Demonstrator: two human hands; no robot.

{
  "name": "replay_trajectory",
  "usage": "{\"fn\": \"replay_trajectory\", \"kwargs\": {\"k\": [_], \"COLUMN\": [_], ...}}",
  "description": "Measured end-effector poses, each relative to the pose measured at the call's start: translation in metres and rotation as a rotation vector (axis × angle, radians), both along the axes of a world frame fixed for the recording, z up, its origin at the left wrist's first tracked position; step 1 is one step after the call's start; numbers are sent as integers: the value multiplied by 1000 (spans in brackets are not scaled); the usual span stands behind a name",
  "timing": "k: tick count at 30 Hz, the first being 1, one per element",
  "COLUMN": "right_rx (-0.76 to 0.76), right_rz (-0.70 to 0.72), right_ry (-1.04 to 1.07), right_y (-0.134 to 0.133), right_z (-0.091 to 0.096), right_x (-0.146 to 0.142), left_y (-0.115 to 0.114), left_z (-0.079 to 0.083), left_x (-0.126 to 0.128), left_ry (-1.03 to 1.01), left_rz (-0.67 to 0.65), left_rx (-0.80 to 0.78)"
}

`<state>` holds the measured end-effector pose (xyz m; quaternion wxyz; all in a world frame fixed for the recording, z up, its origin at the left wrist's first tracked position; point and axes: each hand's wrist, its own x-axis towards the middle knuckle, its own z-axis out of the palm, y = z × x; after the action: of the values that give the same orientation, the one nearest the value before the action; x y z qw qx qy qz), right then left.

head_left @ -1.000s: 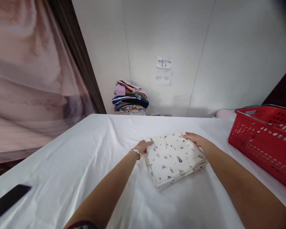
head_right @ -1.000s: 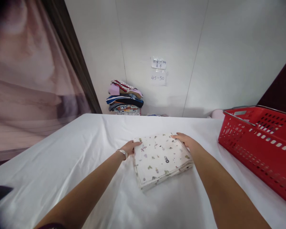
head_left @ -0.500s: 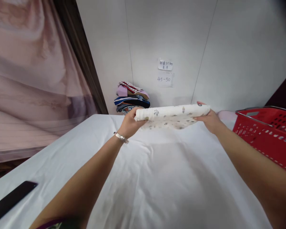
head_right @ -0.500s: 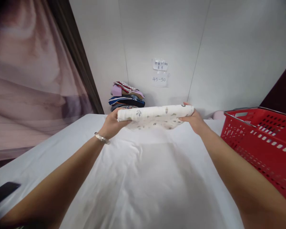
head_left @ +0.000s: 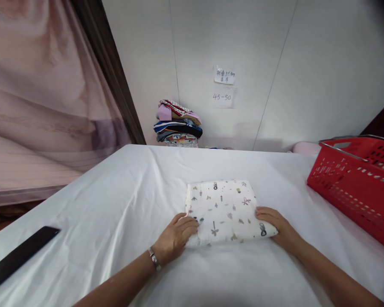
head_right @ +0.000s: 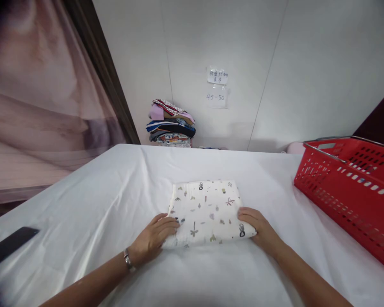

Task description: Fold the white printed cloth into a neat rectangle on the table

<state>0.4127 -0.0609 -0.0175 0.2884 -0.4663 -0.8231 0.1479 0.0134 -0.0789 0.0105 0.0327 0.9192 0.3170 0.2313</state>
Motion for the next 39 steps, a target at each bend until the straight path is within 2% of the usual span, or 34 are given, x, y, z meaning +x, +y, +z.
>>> {"fn": "replay_trajectory", "kwargs": {"k": [3, 7, 10, 12, 15, 18, 20, 23, 27, 31, 36, 39], "right_rx": [-63, -182, -176, -164, -178, -225, -226, -154, -89, -64, -41, -19], "right_rz": [19, -31, -101, -40, 99, 146, 115, -40, -219, -214, -193, -193], "right_ry": [-20, 28, 54, -1, -196, -272, -222, -129, -159, -281, -297, -274], "right_y": [-3, 0, -1, -5, -10, -7, 4, 33, 84, 126, 145, 147], "right_z": [8, 27, 44, 49, 45, 41, 47, 59, 60, 45, 40, 42], "right_x": [7, 7, -14, -35, -62, -71, -69, -66, -71, -74, -72, -72], "left_y": [-7, -13, -2, 14, 48, 83, 102, 122, 135, 137, 140, 145], "left_z": [6, 28, 48, 54, 48, 33, 25, 19, 21, 21, 15, 13], "left_x": [-5, -7, 0, 9, 22, 32, 38, 45, 50, 49, 46, 48], "left_ry": [13, 6, -100, -190, -247, -175, -72, 43, 89, 126, 27, -82], "left_rz": [-27, -20, 3, 115, 355, 435, 489, 548, 548, 511, 430, 475], "left_rx": [-50, -274, -451, -486, -397, -307, -268, -254, -239, -177, -145, -213]}}
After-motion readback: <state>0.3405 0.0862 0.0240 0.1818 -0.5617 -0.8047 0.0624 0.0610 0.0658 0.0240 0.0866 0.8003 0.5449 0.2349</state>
